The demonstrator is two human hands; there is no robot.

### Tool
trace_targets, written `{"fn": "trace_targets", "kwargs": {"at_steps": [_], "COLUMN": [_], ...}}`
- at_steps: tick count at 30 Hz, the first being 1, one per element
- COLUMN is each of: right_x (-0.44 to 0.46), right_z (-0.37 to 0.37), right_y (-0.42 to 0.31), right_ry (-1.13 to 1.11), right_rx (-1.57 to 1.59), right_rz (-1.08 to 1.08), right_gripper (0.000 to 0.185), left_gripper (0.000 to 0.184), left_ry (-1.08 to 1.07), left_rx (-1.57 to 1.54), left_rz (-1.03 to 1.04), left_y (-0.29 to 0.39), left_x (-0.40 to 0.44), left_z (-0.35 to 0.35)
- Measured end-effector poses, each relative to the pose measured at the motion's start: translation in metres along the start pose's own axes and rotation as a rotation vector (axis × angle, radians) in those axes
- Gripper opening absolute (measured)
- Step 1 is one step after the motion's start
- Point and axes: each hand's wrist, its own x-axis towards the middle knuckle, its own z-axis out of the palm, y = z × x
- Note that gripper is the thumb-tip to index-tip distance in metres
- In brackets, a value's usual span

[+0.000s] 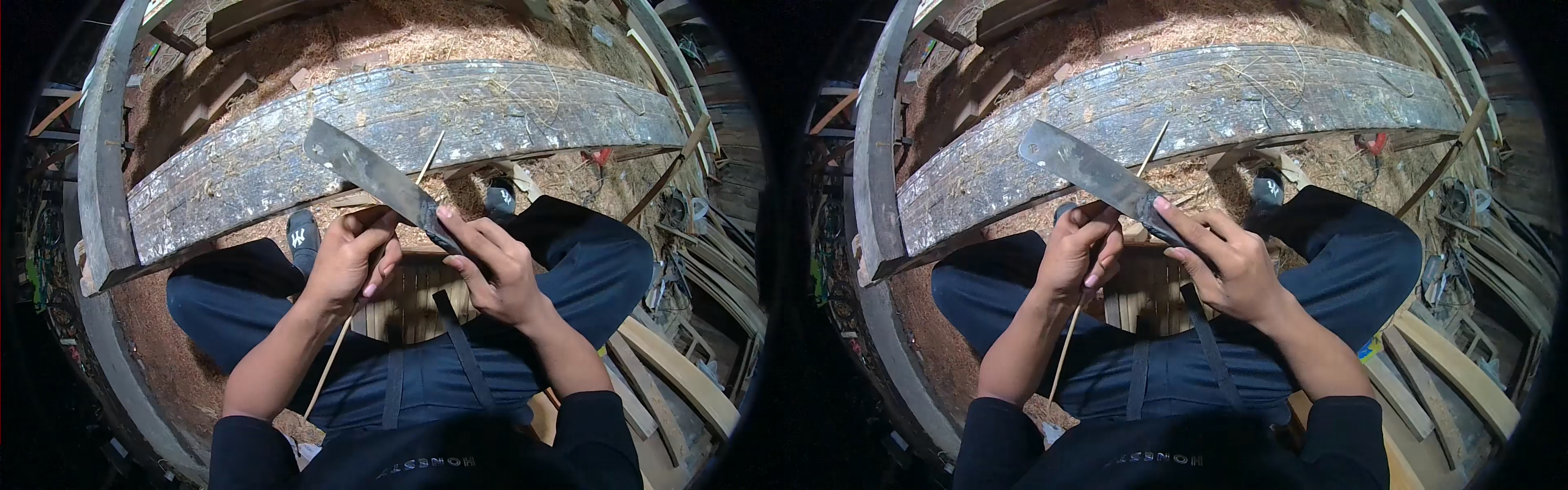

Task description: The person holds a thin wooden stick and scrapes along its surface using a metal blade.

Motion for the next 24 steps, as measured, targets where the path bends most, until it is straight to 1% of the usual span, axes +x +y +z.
{"fn": "trace_targets", "kwargs": {"at_steps": [5, 6, 7, 9, 13, 14, 15, 16, 17, 19, 20, 21, 23, 24], "right_x": [0.002, 0.004, 0.006, 0.006, 0.005, 0.005, 0.007, 0.007, 0.008, 0.005, 0.005, 0.007, 0.01, 0.009], "right_z": [0.001, -0.003, -0.007, -0.008, -0.005, -0.006, -0.008, -0.006, -0.004, -0.004, -0.006, -0.008, -0.01, -0.009], "right_y": [-0.003, -0.005, -0.008, -0.01, -0.006, -0.003, -0.002, -0.001, -0.002, -0.007, -0.008, -0.005, 0.005, 0.006], "right_ry": [-0.024, -0.066, -0.109, -0.115, -0.084, -0.081, -0.054, -0.024, 0.005, -0.079, -0.094, -0.093, 0.012, 0.02], "right_rx": [-0.035, -0.087, -0.137, -0.159, -0.189, -0.216, -0.235, -0.234, -0.235, -0.207, -0.21, -0.208, -0.231, -0.208], "right_rz": [-0.04, -0.022, -0.002, 0.021, -0.021, -0.045, 0.001, -0.009, -0.019, -0.03, -0.06, -0.06, 0.056, 0.056], "right_gripper": [0.059, 0.057, 0.055, 0.056, 0.055, 0.054, 0.054, 0.054, 0.054, 0.053, 0.053, 0.053, 0.053, 0.052], "left_gripper": [0.012, 0.019, 0.019, 0.02, 0.024, 0.023, 0.021, 0.026, 0.026, 0.029, 0.034, 0.034, 0.036, 0.036], "left_ry": [0.012, 0.025, 0.025, 0.042, 0.067, 0.045, 0.025, -0.02, -0.022, 0.013, 0.12, 0.121, 0.02, 0.02], "left_rx": [-0.024, -0.023, -0.023, -0.024, -0.047, -0.041, -0.036, -0.044, -0.045, -0.034, -0.079, -0.077, -0.107, -0.107], "left_rz": [-0.004, -0.019, -0.022, -0.043, -0.037, -0.038, -0.04, -0.058, -0.059, -0.046, -0.058, -0.058, -0.057, -0.057], "left_y": [-0.005, -0.004, -0.003, -0.001, 0.002, -0.001, -0.005, -0.007, -0.007, -0.003, 0.001, 0.002, 0.004, 0.002], "left_x": [0.0, -0.001, -0.001, -0.001, -0.002, 0.0, 0.001, 0.001, 0.001, 0.0, -0.002, -0.001, 0.0, -0.001], "left_z": [-0.004, -0.003, -0.003, 0.0, 0.004, 0.001, -0.003, -0.007, -0.007, -0.004, 0.006, 0.006, 0.006, 0.004]}}
